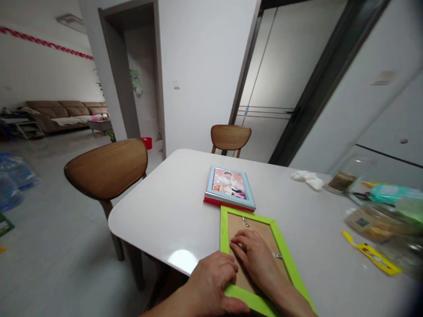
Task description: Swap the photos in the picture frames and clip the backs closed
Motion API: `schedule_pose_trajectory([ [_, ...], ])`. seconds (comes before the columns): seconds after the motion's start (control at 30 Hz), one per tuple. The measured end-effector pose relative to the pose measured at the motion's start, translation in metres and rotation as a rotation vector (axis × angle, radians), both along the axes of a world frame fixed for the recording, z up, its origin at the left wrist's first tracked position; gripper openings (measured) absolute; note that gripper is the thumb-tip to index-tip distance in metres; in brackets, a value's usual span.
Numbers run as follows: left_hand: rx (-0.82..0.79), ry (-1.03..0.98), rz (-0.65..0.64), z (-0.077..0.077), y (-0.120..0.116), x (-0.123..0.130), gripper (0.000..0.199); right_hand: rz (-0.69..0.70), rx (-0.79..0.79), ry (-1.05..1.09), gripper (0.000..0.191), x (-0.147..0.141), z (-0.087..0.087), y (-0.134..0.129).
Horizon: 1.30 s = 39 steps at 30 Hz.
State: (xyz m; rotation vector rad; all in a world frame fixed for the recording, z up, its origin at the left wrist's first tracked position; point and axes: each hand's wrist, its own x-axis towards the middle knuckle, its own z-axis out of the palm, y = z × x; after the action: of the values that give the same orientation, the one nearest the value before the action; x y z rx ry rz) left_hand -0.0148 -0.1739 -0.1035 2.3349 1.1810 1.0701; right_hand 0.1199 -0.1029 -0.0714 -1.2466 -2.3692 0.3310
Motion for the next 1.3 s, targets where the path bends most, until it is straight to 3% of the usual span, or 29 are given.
schedule_pose_trajectory([
  [0.17, -0.043, 0.102, 0.023, -0.003, -0.003, -0.002, 0.038, 0.108, -0.006, -0.056, 0.02, 0.0, -0.005, -0.001],
  [0.43, -0.045, 0.101, 0.017, 0.004, -0.009, -0.006, 0.035, 0.147, 0.02, -0.065, 0.023, 0.006, 0.0, -0.009],
  [0.7, -0.098, 0.004, 0.005, 0.009, -0.012, -0.012, 0.033, 0.187, -0.238, -0.113, 0.018, 0.05, 0.026, -0.038],
  [1.0, -0.146, -0.076, -0.003, 0.011, -0.014, -0.011, 0.033, 0.251, -0.075, -0.077, 0.02, 0.055, 0.011, -0.044],
  [1.17, -0.172, -0.089, 0.0, 0.013, -0.014, -0.012, 0.032, 0.348, -0.058, -0.117, 0.034, 0.069, 0.007, -0.045],
  [1.3, -0.186, -0.088, 0.005, 0.014, -0.014, -0.01, 0.032, 0.354, -0.047, -0.092, 0.033, 0.071, 0.008, -0.045],
])
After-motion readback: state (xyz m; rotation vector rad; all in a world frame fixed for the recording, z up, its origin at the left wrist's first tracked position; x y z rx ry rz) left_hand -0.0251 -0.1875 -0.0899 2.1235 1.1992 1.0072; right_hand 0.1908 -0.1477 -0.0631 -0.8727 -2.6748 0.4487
